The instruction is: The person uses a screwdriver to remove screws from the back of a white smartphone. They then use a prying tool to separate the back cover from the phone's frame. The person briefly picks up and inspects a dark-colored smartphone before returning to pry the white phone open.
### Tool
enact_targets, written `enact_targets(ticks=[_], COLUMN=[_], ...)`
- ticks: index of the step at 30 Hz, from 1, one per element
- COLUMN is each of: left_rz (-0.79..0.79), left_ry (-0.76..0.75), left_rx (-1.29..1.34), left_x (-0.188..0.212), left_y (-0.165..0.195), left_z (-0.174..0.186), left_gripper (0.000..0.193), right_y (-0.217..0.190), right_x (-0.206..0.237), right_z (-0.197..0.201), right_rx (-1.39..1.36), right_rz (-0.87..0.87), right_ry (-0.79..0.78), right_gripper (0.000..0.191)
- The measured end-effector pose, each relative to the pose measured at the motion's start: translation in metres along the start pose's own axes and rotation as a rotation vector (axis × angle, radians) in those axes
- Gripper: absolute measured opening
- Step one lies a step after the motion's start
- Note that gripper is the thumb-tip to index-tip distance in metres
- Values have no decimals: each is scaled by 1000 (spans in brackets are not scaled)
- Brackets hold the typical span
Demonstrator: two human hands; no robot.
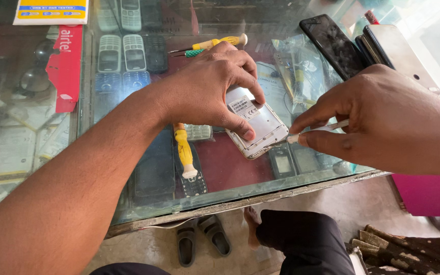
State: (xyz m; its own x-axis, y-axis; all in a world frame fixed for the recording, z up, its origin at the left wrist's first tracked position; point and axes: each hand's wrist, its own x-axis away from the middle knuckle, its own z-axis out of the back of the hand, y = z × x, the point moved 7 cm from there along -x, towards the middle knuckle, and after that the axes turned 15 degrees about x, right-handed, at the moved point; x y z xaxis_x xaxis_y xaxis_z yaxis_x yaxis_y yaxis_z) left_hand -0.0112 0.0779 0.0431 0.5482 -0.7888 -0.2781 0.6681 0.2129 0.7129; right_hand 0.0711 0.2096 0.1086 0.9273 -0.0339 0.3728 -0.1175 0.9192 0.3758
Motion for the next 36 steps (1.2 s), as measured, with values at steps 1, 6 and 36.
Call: enact_targets(ticks=[1, 6, 36], left_rz=[-4, -18, 0], left_ry=[0, -15, -11], left_rx=[10, -6, 29], left_x=[1, 2, 2], left_y=[0, 1, -2], left_z=[0, 0, -1], left_gripper=[62, 61, 64], right_y=[-1, -8, -52], right_x=[0, -1, -1], right_z=[1, 9, 7], right_rx=[21, 167, 811], right_rz=[3, 21, 457], right_ry=[-20, -5, -64], right_gripper=[21, 21, 9])
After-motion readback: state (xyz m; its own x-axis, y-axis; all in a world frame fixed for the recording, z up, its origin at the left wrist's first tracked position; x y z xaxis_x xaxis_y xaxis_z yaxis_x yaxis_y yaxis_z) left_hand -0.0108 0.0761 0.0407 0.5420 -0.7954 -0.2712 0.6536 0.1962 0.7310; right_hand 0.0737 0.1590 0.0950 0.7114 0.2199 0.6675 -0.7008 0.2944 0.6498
